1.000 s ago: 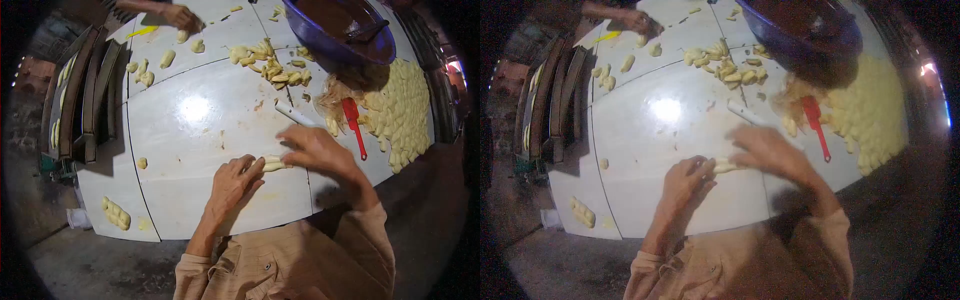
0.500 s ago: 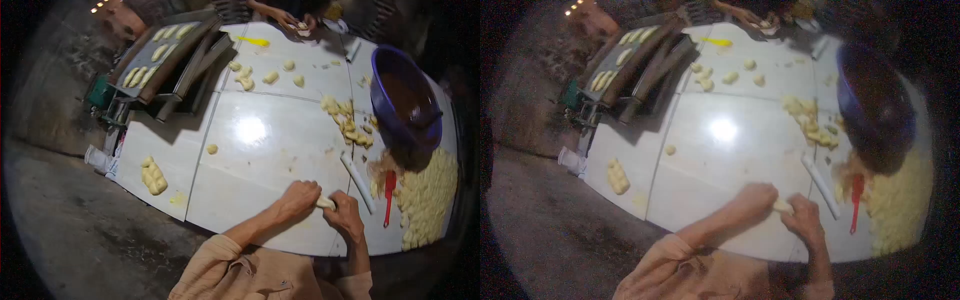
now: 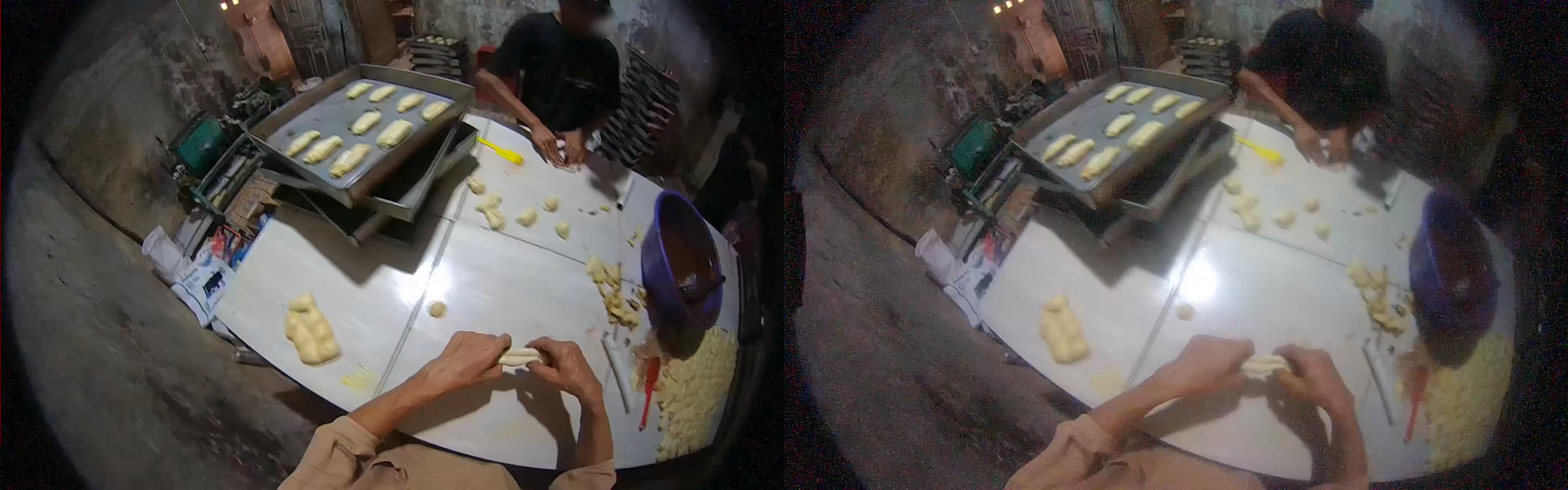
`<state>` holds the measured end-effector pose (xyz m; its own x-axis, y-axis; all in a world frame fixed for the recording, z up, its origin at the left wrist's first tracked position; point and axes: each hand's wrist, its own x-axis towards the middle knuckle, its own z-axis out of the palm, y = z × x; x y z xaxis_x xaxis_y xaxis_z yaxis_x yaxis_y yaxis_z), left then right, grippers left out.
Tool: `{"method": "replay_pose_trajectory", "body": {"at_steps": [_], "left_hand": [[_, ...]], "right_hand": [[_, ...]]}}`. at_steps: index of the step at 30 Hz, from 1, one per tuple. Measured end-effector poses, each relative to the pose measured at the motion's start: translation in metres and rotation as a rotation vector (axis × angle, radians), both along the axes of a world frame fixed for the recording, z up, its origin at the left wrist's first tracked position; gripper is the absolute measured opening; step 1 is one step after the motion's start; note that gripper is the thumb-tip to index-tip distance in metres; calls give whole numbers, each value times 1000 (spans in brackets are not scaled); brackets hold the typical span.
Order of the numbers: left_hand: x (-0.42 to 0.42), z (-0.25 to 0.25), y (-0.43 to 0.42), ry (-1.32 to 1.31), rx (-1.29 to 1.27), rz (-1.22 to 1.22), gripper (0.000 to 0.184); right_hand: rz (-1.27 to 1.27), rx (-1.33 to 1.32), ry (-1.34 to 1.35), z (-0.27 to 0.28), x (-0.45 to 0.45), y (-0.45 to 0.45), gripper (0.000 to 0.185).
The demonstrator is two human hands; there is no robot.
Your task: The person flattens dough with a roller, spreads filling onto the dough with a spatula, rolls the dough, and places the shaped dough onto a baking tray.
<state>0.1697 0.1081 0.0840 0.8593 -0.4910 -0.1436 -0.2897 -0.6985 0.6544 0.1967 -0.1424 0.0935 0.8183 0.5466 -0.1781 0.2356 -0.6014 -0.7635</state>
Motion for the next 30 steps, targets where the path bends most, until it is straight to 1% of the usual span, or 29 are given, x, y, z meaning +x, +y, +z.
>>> {"method": "replay_pose_trajectory", "body": {"at_steps": [1,2,3,5,6,7,8,9,10,12,13,14,15,16,18,20,21,23,24,25,26,27,28,30], "left_hand": [[-1,8,24,-13,-5,43,24],[2,15,52,-89,8,59,24],[6,21,81,-160,19,71,24],[13,43,141,-285,23,85,22],[17,53,169,-343,6,136,20],[21,67,197,-461,-40,183,18],[29,76,224,-505,5,234,23],[40,92,250,-489,98,277,25],[46,106,279,-586,23,296,26],[70,130,329,-626,200,381,31],[84,139,355,-642,183,408,32],[100,150,376,-597,251,458,34],[118,151,398,-650,324,526,37],[135,154,419,-651,323,542,39],[171,157,459,-591,355,612,39],[206,148,495,-608,393,623,40],[221,141,511,-614,413,627,41],[247,124,538,-593,414,640,34],[257,116,548,-582,413,647,31],[266,107,558,-506,474,637,37],[273,103,562,-436,566,650,38],[281,98,564,-364,660,661,40],[287,94,567,-288,753,669,41],[297,94,576,-313,751,697,56]], "right_hand": [[18,15,-40,2,7,25,31],[33,29,-79,5,15,53,31],[60,-46,-146,17,23,83,31],[133,31,-268,36,46,142,30],[172,65,-323,45,58,169,30],[201,88,-399,55,72,197,29],[228,114,-476,67,86,229,29],[257,102,-575,83,98,260,29],[285,91,-678,98,112,290,30],[302,129,-767,114,147,348,30],[274,102,-760,120,167,377,26],[246,74,-753,124,188,406,22],[252,20,-778,131,208,437,19],[260,-35,-804,138,228,466,15],[311,54,-823,129,274,518,12],[333,57,-829,118,319,565,14],[352,30,-823,113,336,586,19],[390,-25,-806,102,364,621,31],[388,-113,-731,95,374,635,48],[410,-198,-728,85,381,646,55],[433,-282,-724,79,385,654,63],[408,-329,-654,70,387,659,68],[417,-298,-667,63,391,664,67],[437,-237,-685,51,391,674,65]]}}
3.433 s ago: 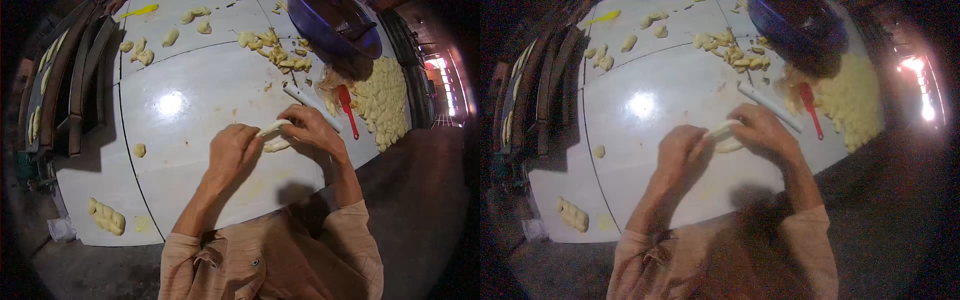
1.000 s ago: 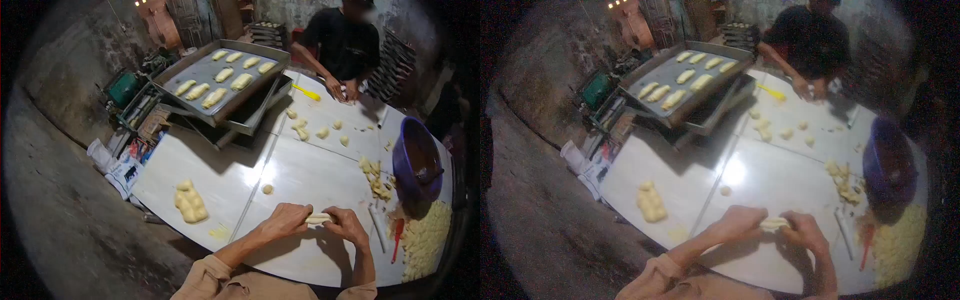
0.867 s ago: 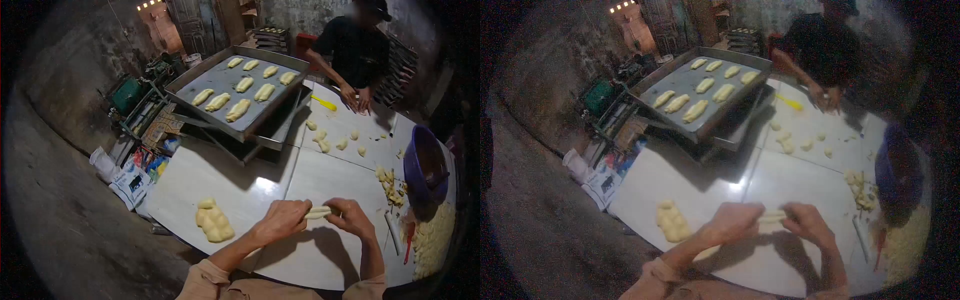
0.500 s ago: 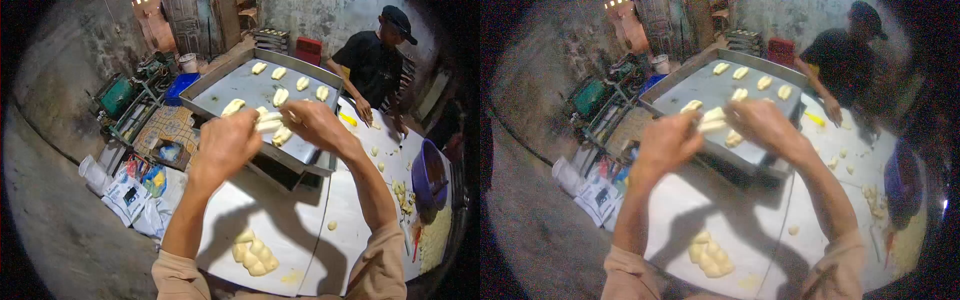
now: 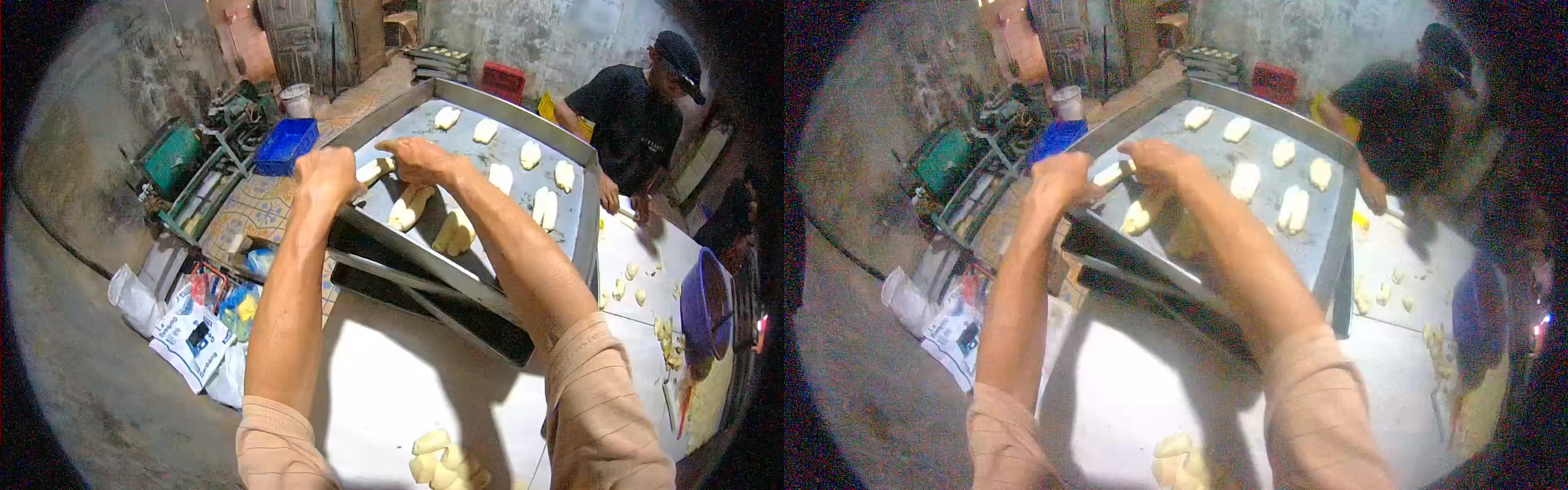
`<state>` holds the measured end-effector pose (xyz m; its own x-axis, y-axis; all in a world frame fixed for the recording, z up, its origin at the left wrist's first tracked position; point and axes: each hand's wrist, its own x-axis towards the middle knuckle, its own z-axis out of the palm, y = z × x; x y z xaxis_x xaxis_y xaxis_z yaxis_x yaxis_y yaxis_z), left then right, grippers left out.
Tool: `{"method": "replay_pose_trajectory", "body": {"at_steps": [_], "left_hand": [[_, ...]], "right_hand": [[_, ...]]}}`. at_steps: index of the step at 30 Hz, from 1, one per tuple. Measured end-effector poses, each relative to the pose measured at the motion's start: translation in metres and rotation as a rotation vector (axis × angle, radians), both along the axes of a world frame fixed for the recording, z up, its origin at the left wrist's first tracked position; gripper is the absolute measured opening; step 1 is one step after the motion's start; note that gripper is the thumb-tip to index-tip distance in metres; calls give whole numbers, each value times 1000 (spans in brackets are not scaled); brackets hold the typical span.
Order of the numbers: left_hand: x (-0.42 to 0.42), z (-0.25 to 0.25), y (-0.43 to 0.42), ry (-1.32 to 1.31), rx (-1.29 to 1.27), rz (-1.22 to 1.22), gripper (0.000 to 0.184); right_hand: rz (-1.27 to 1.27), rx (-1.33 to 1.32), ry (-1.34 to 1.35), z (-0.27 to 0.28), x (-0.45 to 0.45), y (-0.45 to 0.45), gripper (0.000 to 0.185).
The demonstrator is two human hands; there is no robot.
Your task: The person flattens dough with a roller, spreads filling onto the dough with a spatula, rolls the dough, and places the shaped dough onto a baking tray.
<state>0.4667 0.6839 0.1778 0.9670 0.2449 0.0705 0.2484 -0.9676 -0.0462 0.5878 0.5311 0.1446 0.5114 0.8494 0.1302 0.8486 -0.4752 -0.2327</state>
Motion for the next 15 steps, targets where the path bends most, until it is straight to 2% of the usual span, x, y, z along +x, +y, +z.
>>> {"method": "replay_pose_trajectory", "body": {"at_steps": [1,2,4,7,11,15], "left_hand": [[6,1,4,66,-11,-5,55],[6,10,0,129,-20,-8,55],[11,4,0,121,5,-16,49],[29,-23,12,35,-49,5,37],[22,-12,10,117,-49,-18,37],[9,1,10,140,-98,-19,37]], "right_hand": [[-27,-8,-8,-4,2,0,61],[32,100,-103,-18,11,5,56],[77,181,-112,-30,28,14,44],[44,95,-61,-21,22,19,34],[38,179,-182,-26,23,21,34],[13,322,-129,-31,25,23,38]]}}
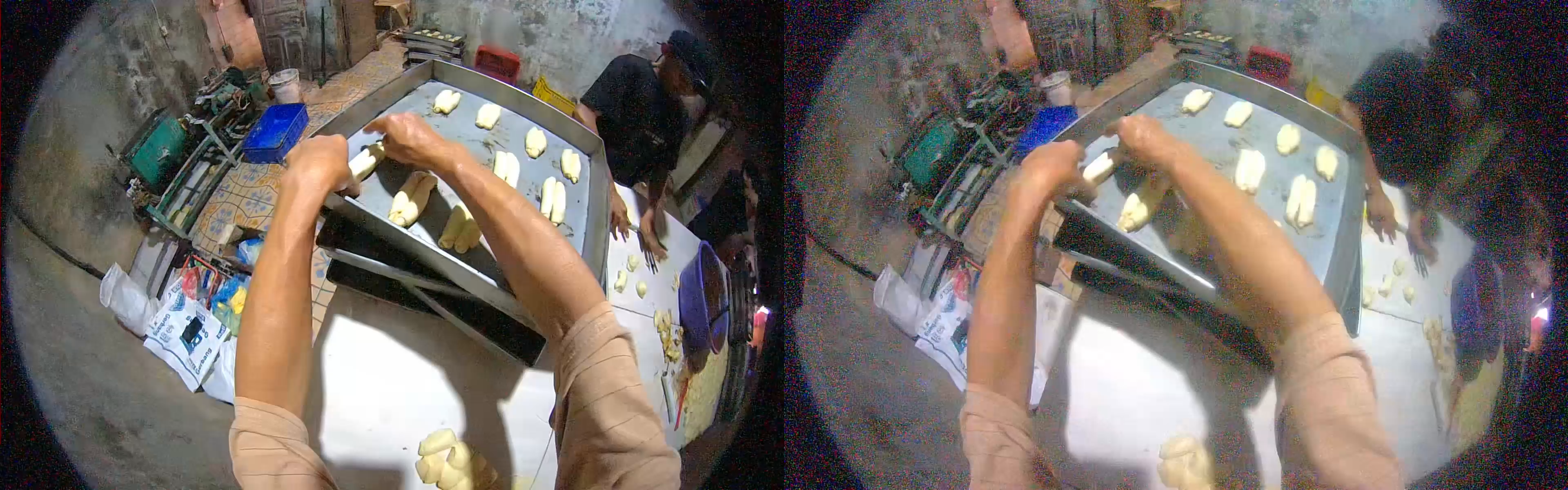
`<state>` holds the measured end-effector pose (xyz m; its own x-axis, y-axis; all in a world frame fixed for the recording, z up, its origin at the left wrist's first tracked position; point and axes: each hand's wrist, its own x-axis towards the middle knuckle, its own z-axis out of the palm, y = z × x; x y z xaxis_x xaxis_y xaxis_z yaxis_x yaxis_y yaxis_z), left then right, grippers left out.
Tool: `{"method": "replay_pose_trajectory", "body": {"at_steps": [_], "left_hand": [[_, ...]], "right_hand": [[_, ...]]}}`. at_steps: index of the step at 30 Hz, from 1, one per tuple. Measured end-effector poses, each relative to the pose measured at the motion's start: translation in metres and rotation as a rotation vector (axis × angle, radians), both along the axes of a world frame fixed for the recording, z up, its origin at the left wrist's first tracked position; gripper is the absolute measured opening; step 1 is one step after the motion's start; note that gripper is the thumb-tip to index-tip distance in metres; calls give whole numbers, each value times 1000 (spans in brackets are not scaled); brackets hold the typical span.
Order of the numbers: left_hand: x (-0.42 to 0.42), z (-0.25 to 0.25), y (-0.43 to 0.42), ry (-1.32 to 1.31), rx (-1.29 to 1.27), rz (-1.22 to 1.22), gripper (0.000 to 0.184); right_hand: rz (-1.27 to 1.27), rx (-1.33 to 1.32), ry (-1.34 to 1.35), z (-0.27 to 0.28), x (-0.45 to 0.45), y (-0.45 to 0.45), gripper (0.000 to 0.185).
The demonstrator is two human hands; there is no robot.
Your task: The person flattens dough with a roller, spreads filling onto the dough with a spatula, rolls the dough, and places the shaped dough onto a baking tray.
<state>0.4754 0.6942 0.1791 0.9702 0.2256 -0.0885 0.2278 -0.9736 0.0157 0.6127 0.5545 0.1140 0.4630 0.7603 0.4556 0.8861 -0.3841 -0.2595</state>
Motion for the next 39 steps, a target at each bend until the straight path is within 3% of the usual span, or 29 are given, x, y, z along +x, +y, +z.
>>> {"method": "replay_pose_trajectory", "body": {"at_steps": [4,7,9,11,12,13,14,15,18,19,20,22,24,29,33,36,37,39], "left_hand": [[10,-18,13,-111,43,-74,28],[13,-26,11,-174,54,-45,26],[6,-26,13,-210,105,-78,23],[-4,-11,8,-90,124,-69,38],[11,-37,37,-213,50,-127,47],[-3,-32,32,-309,17,-191,56],[12,-42,47,-209,-48,-96,62],[-10,-14,18,-202,-137,-99,64],[-15,-42,44,-489,-261,-230,45],[-25,-48,47,-640,-107,-330,38],[-25,-51,50,-591,-322,-246,34],[-53,-53,46,-728,-310,-309,29],[-84,-51,40,-815,-171,-368,24],[-173,-53,12,-793,-176,-245,28],[-240,-59,-26,-719,-294,-64,42],[-303,-40,-76,-539,-362,-92,57],[-319,-39,-93,-467,-381,-120,64],[-351,-53,-131,-444,-172,-21,62]], "right_hand": [[-11,-333,97,15,-17,2,44],[105,-260,125,-8,-1,-2,52],[-122,-517,211,39,-44,-10,58],[-69,-386,103,50,-53,-31,56],[-32,-253,60,45,-51,-38,53],[55,-88,-26,27,-28,-39,48],[-62,-167,-28,55,-61,-54,34],[-56,-137,-20,68,-72,-73,22],[-82,12,-153,87,-117,-141,14],[-62,69,-172,90,-129,-161,14],[-99,153,-238,93,-147,-186,18],[-62,293,-189,94,-178,-241,25],[-205,296,-207,98,-214,-300,28],[-518,307,52,49,-292,-437,15],[-737,73,189,-29,-356,-541,21],[-866,157,364,-30,-424,-593,25],[-827,65,230,-46,-436,-619,27],[-909,126,403,-52,-463,-653,27]]}}
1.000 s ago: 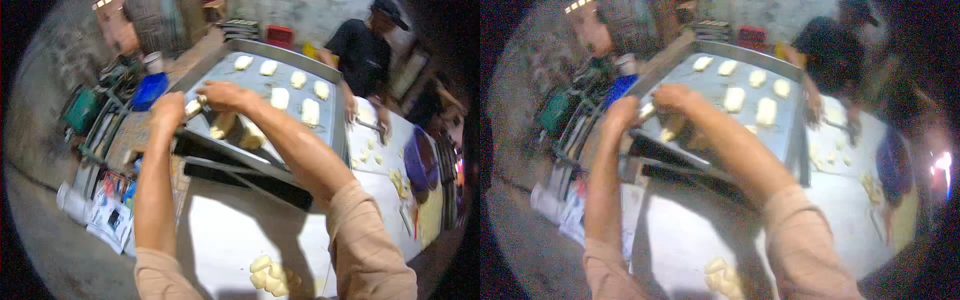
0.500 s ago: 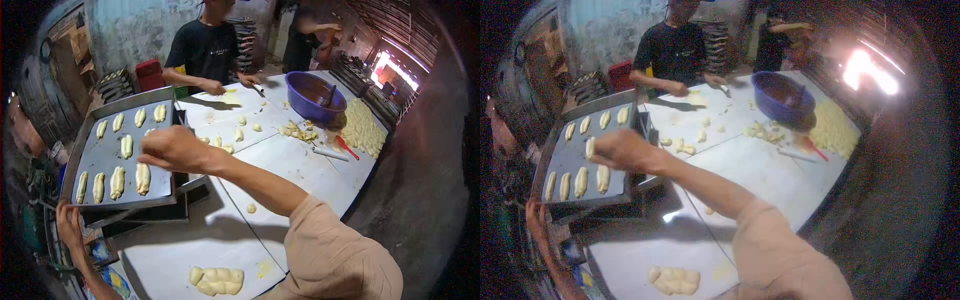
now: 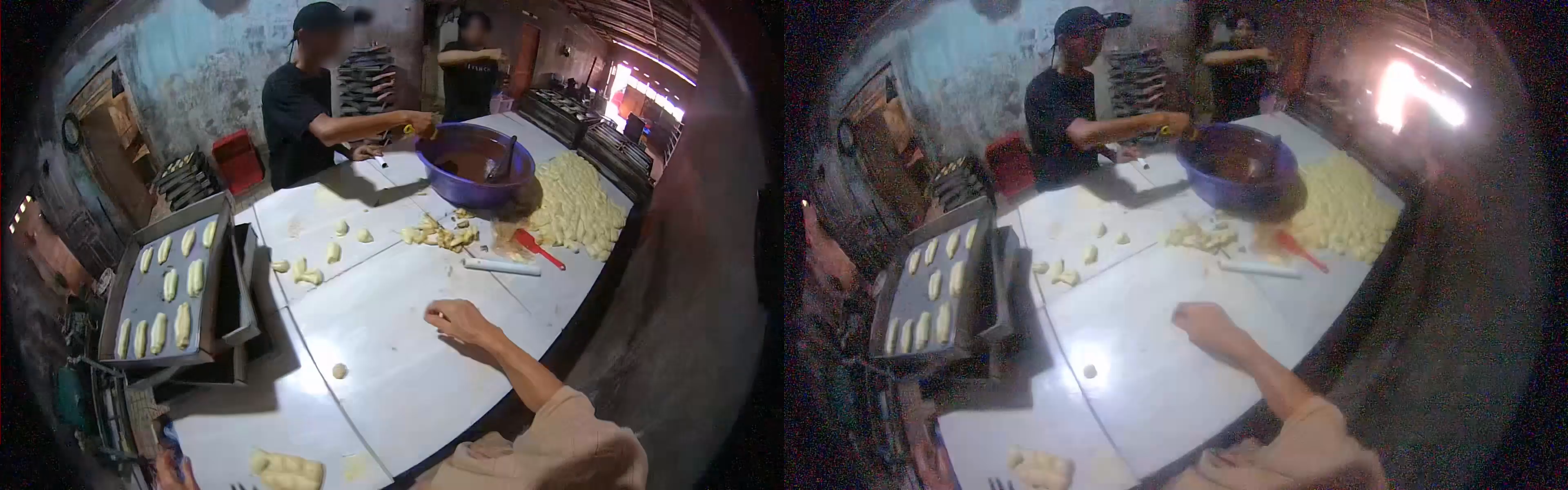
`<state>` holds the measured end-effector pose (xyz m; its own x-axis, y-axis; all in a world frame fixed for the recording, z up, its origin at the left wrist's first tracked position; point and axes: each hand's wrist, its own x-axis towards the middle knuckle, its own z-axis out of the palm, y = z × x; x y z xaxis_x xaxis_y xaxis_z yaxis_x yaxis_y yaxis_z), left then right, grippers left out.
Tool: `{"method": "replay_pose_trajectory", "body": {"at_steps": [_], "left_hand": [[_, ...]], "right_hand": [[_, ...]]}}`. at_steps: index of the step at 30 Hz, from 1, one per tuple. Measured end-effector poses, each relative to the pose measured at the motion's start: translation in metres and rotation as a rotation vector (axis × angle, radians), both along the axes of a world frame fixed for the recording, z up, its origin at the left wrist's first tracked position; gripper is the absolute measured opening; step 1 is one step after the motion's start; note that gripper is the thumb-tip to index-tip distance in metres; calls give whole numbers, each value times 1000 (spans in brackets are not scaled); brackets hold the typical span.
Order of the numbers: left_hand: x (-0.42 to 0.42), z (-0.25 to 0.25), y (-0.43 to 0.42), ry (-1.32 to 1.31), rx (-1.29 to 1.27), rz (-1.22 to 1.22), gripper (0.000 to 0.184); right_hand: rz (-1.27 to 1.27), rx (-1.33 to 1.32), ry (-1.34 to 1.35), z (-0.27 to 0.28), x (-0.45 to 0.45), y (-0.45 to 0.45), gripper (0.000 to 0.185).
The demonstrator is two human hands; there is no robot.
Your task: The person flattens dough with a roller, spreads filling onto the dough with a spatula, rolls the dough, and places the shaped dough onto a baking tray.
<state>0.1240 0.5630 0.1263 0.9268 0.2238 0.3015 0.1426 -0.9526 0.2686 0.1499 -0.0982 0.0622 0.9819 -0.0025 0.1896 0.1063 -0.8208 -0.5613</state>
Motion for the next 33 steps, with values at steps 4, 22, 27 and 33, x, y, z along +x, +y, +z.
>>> {"method": "replay_pose_trajectory", "body": {"at_steps": [4,22,27,33], "left_hand": [[-63,-68,-55,-14,-296,4,43],[-191,-82,-276,103,-326,306,36],[-212,-83,-274,78,-458,431,33],[-222,-97,-247,39,-370,435,34]], "right_hand": [[-222,152,116,-41,-35,-68,25],[930,130,-67,-54,-79,70,50],[1102,-179,-121,-77,-91,181,73],[1102,-253,-165,-75,-98,219,79]]}}
